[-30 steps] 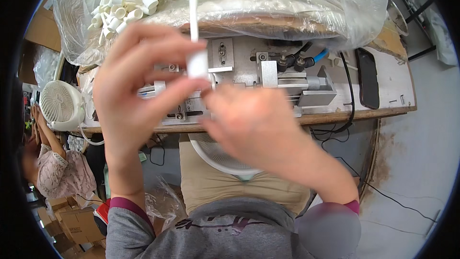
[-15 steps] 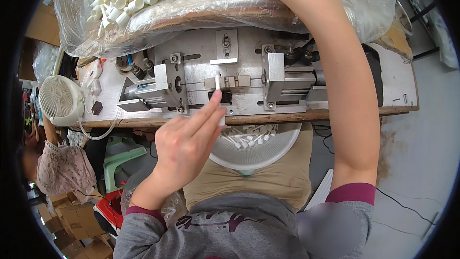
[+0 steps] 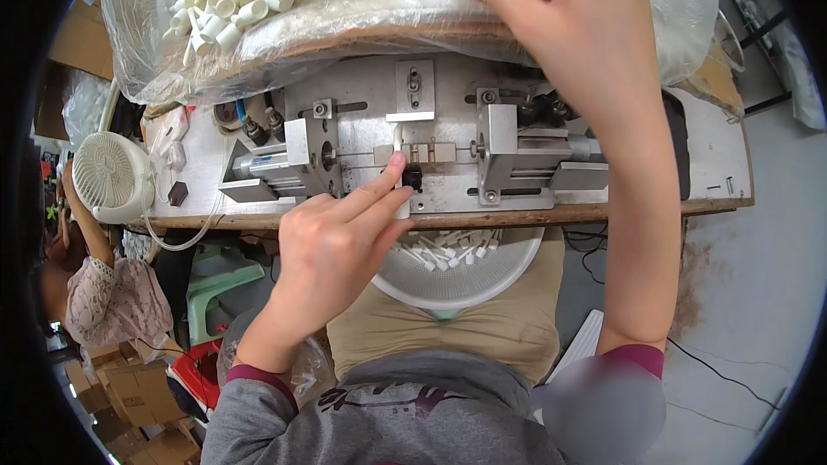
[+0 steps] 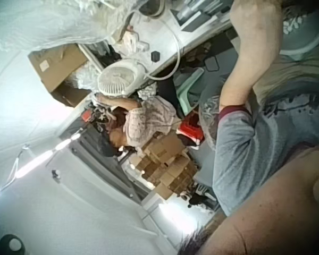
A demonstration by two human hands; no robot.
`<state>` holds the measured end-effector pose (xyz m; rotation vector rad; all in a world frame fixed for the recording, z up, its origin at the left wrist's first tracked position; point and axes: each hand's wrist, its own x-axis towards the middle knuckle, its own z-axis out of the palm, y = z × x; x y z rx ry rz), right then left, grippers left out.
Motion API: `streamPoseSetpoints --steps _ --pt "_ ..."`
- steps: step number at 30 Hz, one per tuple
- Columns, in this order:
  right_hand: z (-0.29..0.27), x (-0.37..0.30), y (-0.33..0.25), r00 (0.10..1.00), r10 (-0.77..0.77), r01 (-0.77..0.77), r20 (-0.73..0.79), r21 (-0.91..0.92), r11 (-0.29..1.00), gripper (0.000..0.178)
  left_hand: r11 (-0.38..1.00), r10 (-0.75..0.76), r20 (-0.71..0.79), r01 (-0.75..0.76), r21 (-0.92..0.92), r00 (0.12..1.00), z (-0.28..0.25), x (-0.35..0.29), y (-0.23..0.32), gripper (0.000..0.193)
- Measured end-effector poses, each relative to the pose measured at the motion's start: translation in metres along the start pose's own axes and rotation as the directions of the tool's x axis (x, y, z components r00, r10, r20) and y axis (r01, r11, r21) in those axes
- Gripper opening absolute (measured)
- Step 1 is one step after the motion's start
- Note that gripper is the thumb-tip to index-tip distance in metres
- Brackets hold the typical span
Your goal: Assembling small white plastic components using a pneumatic assembly machine.
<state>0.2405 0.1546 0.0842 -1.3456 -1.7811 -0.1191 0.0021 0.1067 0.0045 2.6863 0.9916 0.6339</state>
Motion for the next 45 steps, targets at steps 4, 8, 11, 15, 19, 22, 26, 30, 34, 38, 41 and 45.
streamPoseSetpoints --steps 4,8,11,15,19,22,26,30,34,38,41,45 --pt "-0.012 -0.038 -0.011 0.992 -0.093 0.071 0.085 0.234 0.970 0.034 0.837 -0.241 -0.220 0.088 -0.540 0.945 -0.018 0.016 -0.001 0.058" --pt "-0.005 -0.094 -0.027 0.941 -0.251 0.172 0.226 0.321 0.931 0.035 0.194 -0.426 0.131 0.231 -0.953 0.895 -0.039 0.015 -0.006 0.050" --pt "0.008 -0.122 -0.030 0.961 -0.232 0.193 0.150 0.238 0.952 0.035 0.439 -0.345 -0.025 0.138 -0.888 0.938 -0.044 0.002 -0.010 0.039" --pt "0.031 -0.142 -0.046 0.955 -0.172 0.147 0.243 0.119 0.982 0.032 0.539 -0.440 -0.285 -0.003 -0.842 0.852 -0.039 -0.014 -0.014 0.035" --pt "0.049 -0.149 -0.060 0.924 -0.178 0.232 0.339 -0.126 0.964 0.023 0.655 -0.372 -0.364 -0.037 -0.755 0.854 -0.033 -0.020 -0.016 0.037" --pt "0.052 -0.147 -0.059 0.930 -0.166 0.255 0.328 -0.250 0.934 0.019 0.637 -0.388 -0.334 -0.011 -0.771 0.859 -0.032 -0.021 -0.016 0.041" --pt "0.053 -0.141 -0.057 0.919 -0.201 0.307 0.339 -0.296 0.904 0.017 0.598 -0.378 -0.302 -0.018 -0.801 0.875 -0.030 -0.023 -0.014 0.045" --pt "0.056 -0.139 -0.062 0.909 -0.182 0.321 0.375 -0.352 0.879 0.015 0.589 -0.384 -0.308 -0.025 -0.808 0.870 -0.025 -0.022 -0.013 0.049" --pt "0.058 -0.141 -0.067 0.901 -0.195 0.357 0.387 -0.407 0.841 0.015 0.670 -0.366 -0.321 0.008 -0.742 0.873 -0.022 -0.022 -0.011 0.049" --pt "0.060 -0.141 -0.068 0.909 -0.192 0.354 0.370 -0.441 0.825 0.016 0.712 -0.370 -0.334 0.033 -0.702 0.867 -0.016 -0.022 -0.011 0.046" --pt "0.062 -0.140 -0.069 0.925 -0.138 0.284 0.355 -0.400 0.872 0.015 0.746 -0.357 -0.350 0.039 -0.664 0.866 -0.012 -0.024 -0.013 0.046" --pt "0.062 -0.137 -0.071 0.918 -0.127 0.286 0.376 -0.408 0.867 0.013 0.779 -0.353 -0.358 0.060 -0.624 0.864 -0.009 -0.027 -0.015 0.045"
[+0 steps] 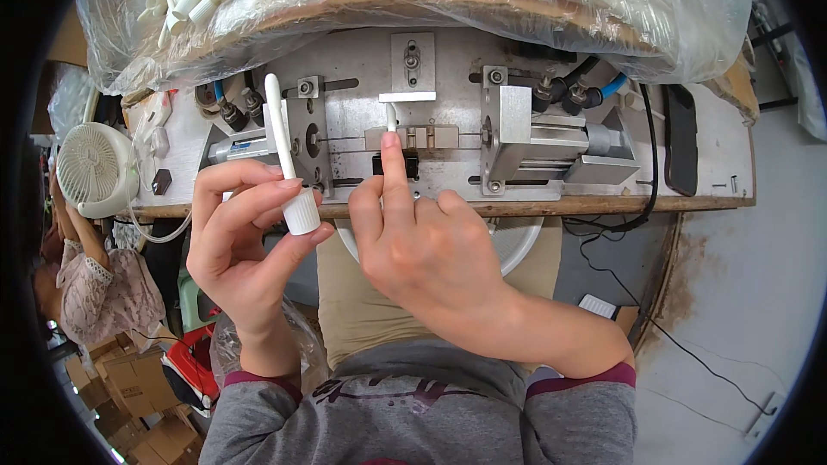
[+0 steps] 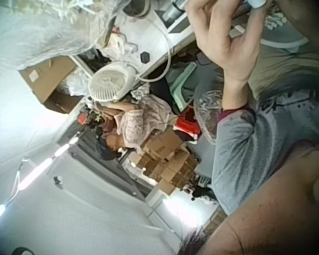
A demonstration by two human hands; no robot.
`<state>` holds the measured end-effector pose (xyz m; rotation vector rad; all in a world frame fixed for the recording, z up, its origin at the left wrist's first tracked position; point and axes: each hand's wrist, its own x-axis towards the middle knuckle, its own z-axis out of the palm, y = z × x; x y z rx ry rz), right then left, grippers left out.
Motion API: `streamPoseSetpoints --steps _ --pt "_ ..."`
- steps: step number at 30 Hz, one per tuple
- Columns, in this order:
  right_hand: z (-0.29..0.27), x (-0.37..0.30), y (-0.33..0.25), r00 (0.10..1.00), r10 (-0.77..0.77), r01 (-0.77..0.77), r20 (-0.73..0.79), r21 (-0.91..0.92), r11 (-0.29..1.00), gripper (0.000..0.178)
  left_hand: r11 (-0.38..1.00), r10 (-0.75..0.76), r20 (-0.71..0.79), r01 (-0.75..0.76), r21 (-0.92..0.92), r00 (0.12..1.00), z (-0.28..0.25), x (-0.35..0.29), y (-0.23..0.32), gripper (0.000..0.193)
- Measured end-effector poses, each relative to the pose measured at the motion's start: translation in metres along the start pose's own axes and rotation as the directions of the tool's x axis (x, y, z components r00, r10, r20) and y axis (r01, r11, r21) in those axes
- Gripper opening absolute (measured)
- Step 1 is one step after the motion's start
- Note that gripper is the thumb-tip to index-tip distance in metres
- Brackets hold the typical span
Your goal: Assembling small white plastic components using a pneumatic assembly machine.
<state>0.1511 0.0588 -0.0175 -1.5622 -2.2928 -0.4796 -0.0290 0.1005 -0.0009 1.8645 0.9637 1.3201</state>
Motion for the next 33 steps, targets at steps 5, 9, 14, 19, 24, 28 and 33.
streamPoseSetpoints --steps 5,9,14,19,24,28,33 --pt "-0.003 0.003 -0.001 0.999 -0.006 0.007 0.037 -0.008 1.000 0.013 1.000 0.010 -0.007 -0.010 0.003 1.000 0.000 -0.001 0.000 0.045" --pt "-0.005 0.004 -0.002 0.996 -0.021 0.022 0.082 -0.009 1.000 0.013 1.000 0.022 -0.014 -0.022 -0.005 1.000 0.001 -0.001 0.000 0.044" --pt "-0.028 0.017 0.022 0.991 0.001 -0.027 0.131 0.194 0.981 0.021 0.997 0.075 0.019 -0.075 0.015 0.997 -0.005 -0.002 0.001 0.045" --pt "-0.056 0.061 0.090 0.895 0.346 -0.218 -0.280 0.402 0.889 0.011 0.954 0.199 0.163 -0.229 0.195 0.966 -0.003 -0.006 0.002 0.050" --pt "-0.049 0.108 0.138 0.893 0.414 -0.399 -0.175 0.116 0.910 0.028 0.812 0.198 0.339 -0.347 0.470 0.920 0.023 -0.014 0.002 0.040" --pt "-0.048 0.132 0.134 0.943 0.334 -0.323 -0.005 0.243 0.915 0.029 0.709 0.153 0.418 -0.394 0.584 0.895 0.037 -0.012 -0.001 0.036" --pt "-0.067 0.110 0.136 0.931 0.312 -0.363 0.188 0.536 0.762 0.028 0.690 0.129 0.429 -0.392 0.609 0.894 0.040 -0.005 -0.005 0.035"
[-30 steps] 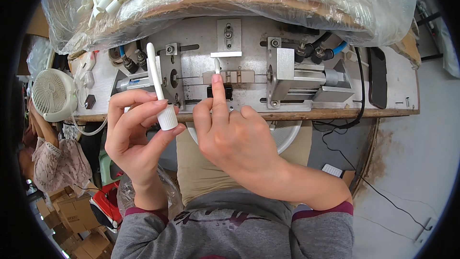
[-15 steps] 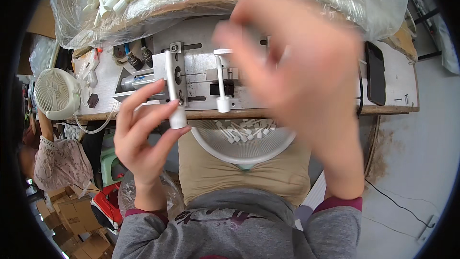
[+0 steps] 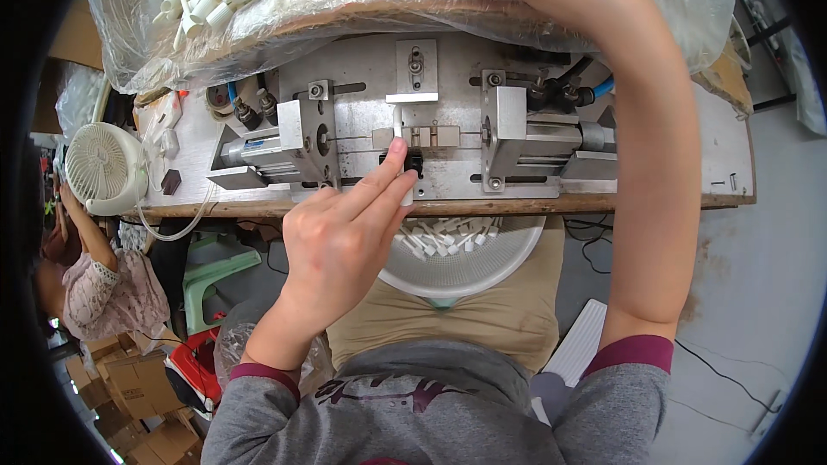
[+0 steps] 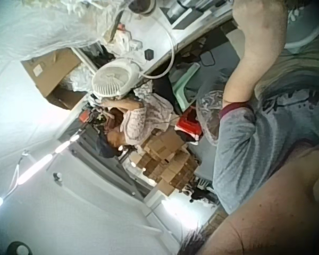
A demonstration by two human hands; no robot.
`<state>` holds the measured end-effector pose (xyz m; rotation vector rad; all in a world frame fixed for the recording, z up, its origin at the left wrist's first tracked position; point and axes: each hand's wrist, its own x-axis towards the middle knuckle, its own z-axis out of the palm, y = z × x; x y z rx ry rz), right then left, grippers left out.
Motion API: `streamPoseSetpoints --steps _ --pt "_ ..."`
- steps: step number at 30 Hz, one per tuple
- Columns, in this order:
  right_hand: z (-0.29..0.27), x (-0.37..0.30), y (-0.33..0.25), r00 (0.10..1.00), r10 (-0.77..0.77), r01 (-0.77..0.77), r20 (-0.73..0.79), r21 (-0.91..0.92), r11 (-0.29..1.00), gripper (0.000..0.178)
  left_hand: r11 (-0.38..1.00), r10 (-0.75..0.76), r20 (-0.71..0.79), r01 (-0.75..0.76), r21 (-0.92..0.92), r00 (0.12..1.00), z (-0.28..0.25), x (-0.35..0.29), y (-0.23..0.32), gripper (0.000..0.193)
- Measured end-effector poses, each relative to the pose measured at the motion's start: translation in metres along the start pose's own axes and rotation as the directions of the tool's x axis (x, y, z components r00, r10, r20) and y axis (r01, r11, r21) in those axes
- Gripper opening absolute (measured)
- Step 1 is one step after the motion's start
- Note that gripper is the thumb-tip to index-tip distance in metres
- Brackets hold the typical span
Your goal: Assembling small white plastic components using a pneumatic assembly machine.
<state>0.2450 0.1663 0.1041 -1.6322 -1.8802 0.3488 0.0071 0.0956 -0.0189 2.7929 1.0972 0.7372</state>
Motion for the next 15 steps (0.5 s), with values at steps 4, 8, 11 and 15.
streamPoseSetpoints --steps 4,8,11,15 --pt "0.018 -0.022 0.006 0.987 -0.039 0.089 -0.158 0.317 0.944 0.019 1.000 -0.002 0.023 0.001 0.020 1.000 -0.005 0.004 -0.001 0.034" --pt "0.044 -0.069 -0.008 0.949 -0.168 0.257 -0.266 0.349 0.901 0.036 0.996 0.053 0.054 -0.049 -0.073 0.997 -0.023 0.015 -0.007 0.030" --pt "0.066 -0.108 -0.008 0.897 -0.354 0.357 -0.264 -0.042 0.933 0.037 0.976 -0.001 -0.111 -0.023 -0.215 0.994 -0.043 0.038 -0.023 0.026" --pt "0.102 -0.148 -0.005 0.914 -0.358 0.343 -0.193 -0.106 0.933 0.030 0.966 0.234 -0.525 -0.137 0.217 0.818 -0.071 0.101 -0.067 0.022"
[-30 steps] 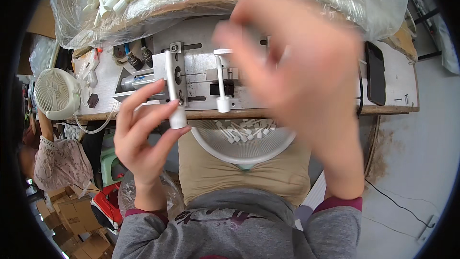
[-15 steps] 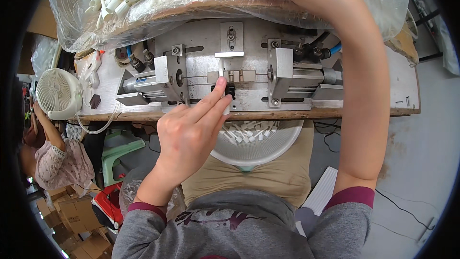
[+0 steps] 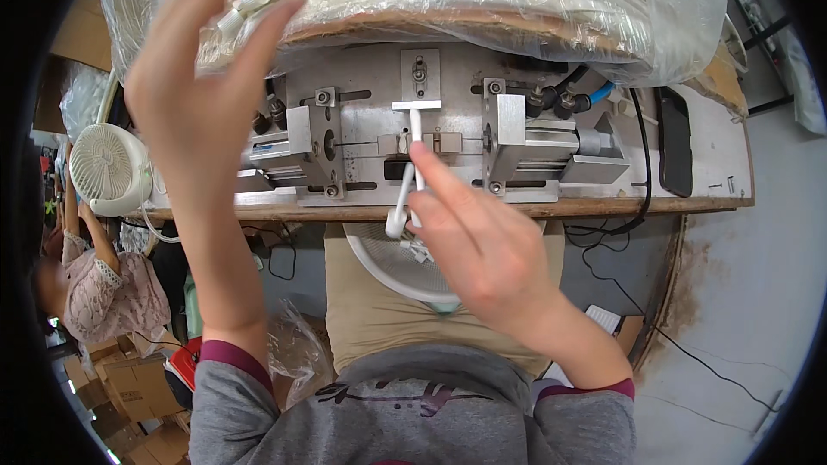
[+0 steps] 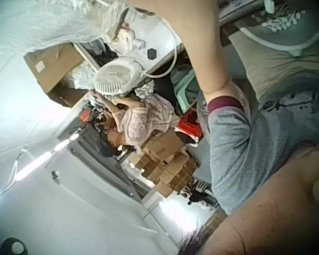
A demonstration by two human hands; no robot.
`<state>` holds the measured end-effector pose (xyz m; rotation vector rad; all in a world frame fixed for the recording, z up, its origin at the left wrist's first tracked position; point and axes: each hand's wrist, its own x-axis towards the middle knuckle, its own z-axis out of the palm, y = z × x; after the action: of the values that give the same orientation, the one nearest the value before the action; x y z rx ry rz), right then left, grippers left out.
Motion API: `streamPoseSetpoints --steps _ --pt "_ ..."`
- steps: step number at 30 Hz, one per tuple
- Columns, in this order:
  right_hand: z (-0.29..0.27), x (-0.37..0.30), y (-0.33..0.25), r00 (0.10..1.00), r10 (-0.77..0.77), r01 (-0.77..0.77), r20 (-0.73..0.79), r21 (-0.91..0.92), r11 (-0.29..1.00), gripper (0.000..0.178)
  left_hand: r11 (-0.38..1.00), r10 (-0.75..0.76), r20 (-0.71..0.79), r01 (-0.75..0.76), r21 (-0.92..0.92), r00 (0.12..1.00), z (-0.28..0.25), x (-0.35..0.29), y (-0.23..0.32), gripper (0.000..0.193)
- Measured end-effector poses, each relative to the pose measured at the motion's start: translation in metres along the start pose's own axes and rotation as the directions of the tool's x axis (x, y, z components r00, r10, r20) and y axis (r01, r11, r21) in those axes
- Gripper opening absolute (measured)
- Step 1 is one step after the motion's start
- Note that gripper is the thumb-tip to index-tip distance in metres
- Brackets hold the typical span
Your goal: Assembling small white plastic components using a pneumatic assembly machine.
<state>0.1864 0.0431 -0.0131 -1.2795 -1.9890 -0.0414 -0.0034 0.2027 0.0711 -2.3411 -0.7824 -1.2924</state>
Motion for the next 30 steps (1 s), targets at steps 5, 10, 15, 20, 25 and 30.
streamPoseSetpoints --steps 5,10,15,20,25,30 --pt "0.024 -0.005 -0.009 0.992 -0.013 0.042 0.122 -0.239 0.970 0.031 0.989 -0.087 0.041 0.081 0.127 0.995 0.051 0.045 -0.031 0.028" --pt "0.030 0.013 -0.009 0.995 -0.038 0.068 0.088 -0.367 0.928 0.007 0.969 -0.229 0.179 0.207 0.133 0.957 0.060 0.056 -0.026 0.025" --pt "0.026 0.016 -0.016 0.977 0.047 0.038 0.208 -0.386 0.922 0.019 0.625 -0.741 0.209 0.769 -0.136 0.639 0.020 0.096 0.032 0.018" --pt "0.004 0.034 -0.011 0.970 0.036 0.001 0.239 -0.156 0.988 0.022 0.817 -0.361 0.125 0.378 -0.436 0.924 -0.015 0.038 0.031 0.017" --pt "-0.026 0.100 0.035 0.980 -0.019 0.003 -0.200 -0.079 0.997 0.018 0.706 -0.313 0.390 0.487 -0.514 0.866 -0.039 -0.051 0.051 0.035" --pt "-0.011 0.184 0.084 0.935 -0.234 0.162 -0.268 -0.266 0.950 0.015 0.866 -0.162 0.446 0.343 -0.363 0.880 -0.027 -0.087 0.086 0.036"
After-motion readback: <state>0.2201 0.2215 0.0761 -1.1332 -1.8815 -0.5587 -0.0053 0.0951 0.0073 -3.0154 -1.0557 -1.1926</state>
